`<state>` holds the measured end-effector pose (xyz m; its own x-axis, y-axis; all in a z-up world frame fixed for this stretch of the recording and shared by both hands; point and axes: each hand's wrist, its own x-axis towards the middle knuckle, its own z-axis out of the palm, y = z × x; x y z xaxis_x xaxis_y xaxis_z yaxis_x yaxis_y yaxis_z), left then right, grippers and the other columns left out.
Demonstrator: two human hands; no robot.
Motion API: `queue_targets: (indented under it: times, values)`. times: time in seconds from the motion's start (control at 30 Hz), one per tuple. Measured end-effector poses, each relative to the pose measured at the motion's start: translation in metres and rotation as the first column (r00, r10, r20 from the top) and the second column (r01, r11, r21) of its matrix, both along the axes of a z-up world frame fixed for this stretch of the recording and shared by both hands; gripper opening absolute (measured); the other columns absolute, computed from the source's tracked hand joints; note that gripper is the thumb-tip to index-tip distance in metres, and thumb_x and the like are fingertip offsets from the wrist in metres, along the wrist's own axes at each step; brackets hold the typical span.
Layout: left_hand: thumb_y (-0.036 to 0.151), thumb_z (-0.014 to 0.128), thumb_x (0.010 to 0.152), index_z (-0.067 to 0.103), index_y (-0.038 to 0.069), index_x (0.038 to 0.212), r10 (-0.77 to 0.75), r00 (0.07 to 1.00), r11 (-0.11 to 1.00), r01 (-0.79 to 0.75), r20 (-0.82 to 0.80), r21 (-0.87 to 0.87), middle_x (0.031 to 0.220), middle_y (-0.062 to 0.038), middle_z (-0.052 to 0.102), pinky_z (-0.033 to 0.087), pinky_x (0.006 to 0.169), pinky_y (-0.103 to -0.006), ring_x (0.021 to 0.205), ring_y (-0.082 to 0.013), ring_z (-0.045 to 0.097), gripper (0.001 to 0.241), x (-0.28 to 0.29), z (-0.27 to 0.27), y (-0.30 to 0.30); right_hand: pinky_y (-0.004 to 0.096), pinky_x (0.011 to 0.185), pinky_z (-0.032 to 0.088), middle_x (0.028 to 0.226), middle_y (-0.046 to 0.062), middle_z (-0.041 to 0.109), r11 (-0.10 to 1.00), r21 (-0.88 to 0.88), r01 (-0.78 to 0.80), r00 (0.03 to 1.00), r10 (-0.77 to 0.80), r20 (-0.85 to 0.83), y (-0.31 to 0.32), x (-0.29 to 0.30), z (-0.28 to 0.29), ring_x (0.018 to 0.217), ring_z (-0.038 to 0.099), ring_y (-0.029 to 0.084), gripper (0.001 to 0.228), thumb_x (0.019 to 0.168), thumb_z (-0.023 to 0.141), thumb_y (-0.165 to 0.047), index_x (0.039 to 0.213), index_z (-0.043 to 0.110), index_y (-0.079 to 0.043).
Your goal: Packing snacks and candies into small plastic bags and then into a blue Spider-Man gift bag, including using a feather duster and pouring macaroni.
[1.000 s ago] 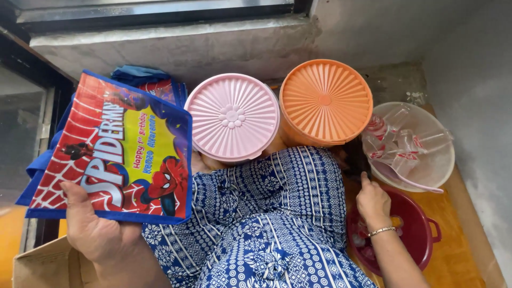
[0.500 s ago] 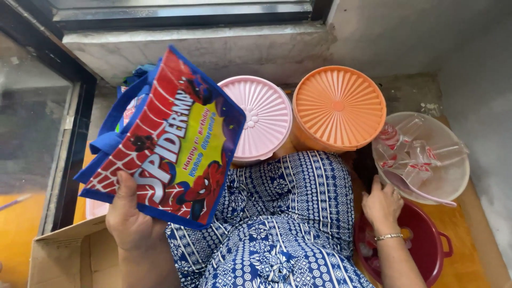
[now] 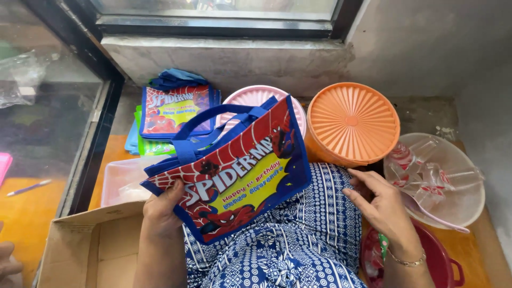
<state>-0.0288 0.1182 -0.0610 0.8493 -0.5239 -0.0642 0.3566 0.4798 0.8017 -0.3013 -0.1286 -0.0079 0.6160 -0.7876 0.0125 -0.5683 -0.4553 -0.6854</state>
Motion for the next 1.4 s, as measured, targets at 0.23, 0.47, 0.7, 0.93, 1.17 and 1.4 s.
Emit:
queue_targets:
  times: [0.23, 0.47, 0.7, 0.93, 1.17, 1.4]
  values:
    - [-0.003, 0.047, 0.073, 0.057, -0.006, 0.096, -0.184, 0.972, 0.98, 0.193, 0.145, -0.051, 0.075, -0.022, 0.062, 0.046, 0.077, -0.0504, 0.073, -0.0318, 0.064, 0.024, 0.028, -0.039, 0.033, 0.045, 0.088, 0.036, 0.115, 0.021, 0.05, 0.724, 0.22, -0.654, 0.671, 0.421, 0.61, -0.004, 0.094, -0.008, 0.109, 0.044, 0.032, 0.075, 0.06, 0.068, -0.033, 0.123, 0.043, -0.001]
    - [-0.004, 0.045, 0.075, 0.057, -0.007, 0.099, -0.234, 0.948, 0.97, 0.243, 0.216, -0.015, 0.077, -0.021, 0.063, 0.047, 0.076, -0.0461, 0.074, -0.0288, 0.064, 0.027, 0.02, -0.008, 0.058, 0.03, 0.06, 0.052, 0.072, 0.012, 0.064, 0.373, 0.487, -0.79, 0.595, 0.273, 0.756, 0.021, 0.154, 0.01, 0.068, 0.062, 0.017, 0.023, 0.059, 0.07, 0.001, 0.082, 0.065, 0.003]
    - [0.003, 0.053, 0.078, 0.064, -0.001, 0.092, -0.238, 0.924, 0.939, 0.139, 0.3, 0.316, 0.074, -0.011, 0.064, 0.049, 0.068, -0.0346, 0.072, -0.0153, 0.059, 0.018, 0.014, 0.033, 0.071, 0.027, 0.062, 0.051, 0.067, 0.011, 0.065, 0.484, 0.442, -0.755, 0.624, 0.326, 0.71, 0.037, 0.163, -0.007, 0.065, 0.06, 0.012, 0.011, 0.067, 0.065, 0.006, 0.076, 0.066, 0.001]
    - [0.003, 0.069, 0.065, 0.065, 0.002, 0.085, -0.156, 0.78, 0.815, -0.245, 0.607, 0.524, 0.067, -0.01, 0.061, 0.046, 0.065, -0.0275, 0.069, -0.0117, 0.053, 0.02, -0.004, 0.067, 0.071, 0.022, 0.059, 0.049, 0.064, 0.006, 0.063, 0.551, 0.341, -0.762, 0.602, 0.407, 0.687, 0.057, 0.164, 0.002, 0.062, 0.056, 0.009, 0.01, 0.067, 0.068, 0.003, 0.076, 0.066, -0.002]
    - [0.009, 0.073, 0.061, 0.064, 0.006, 0.083, -0.261, 0.443, 0.693, -0.532, 0.858, 0.486, 0.065, -0.009, 0.064, 0.05, 0.059, -0.0309, 0.067, -0.0253, 0.064, 0.024, -0.023, 0.088, 0.07, 0.022, 0.053, 0.05, 0.067, 0.008, 0.063, 0.683, 0.213, -0.699, 0.649, 0.48, 0.59, 0.058, 0.155, 0.001, 0.063, 0.057, 0.009, 0.023, 0.066, 0.071, -0.005, 0.088, 0.063, -0.002]
    - [-0.001, 0.065, 0.061, 0.059, -0.001, 0.086, -0.297, 0.56, 0.662, -0.464, 0.774, 0.589, 0.075, -0.007, 0.066, 0.049, 0.049, -0.0169, 0.057, -0.0096, 0.061, 0.025, -0.037, 0.103, 0.076, 0.023, 0.07, 0.054, 0.093, 0.008, 0.06, 0.6, -0.139, -0.788, 0.525, 0.772, 0.358, 0.079, 0.142, 0.051, 0.077, 0.063, 0.016, 0.049, 0.063, 0.063, 0.001, 0.11, 0.049, -0.006]
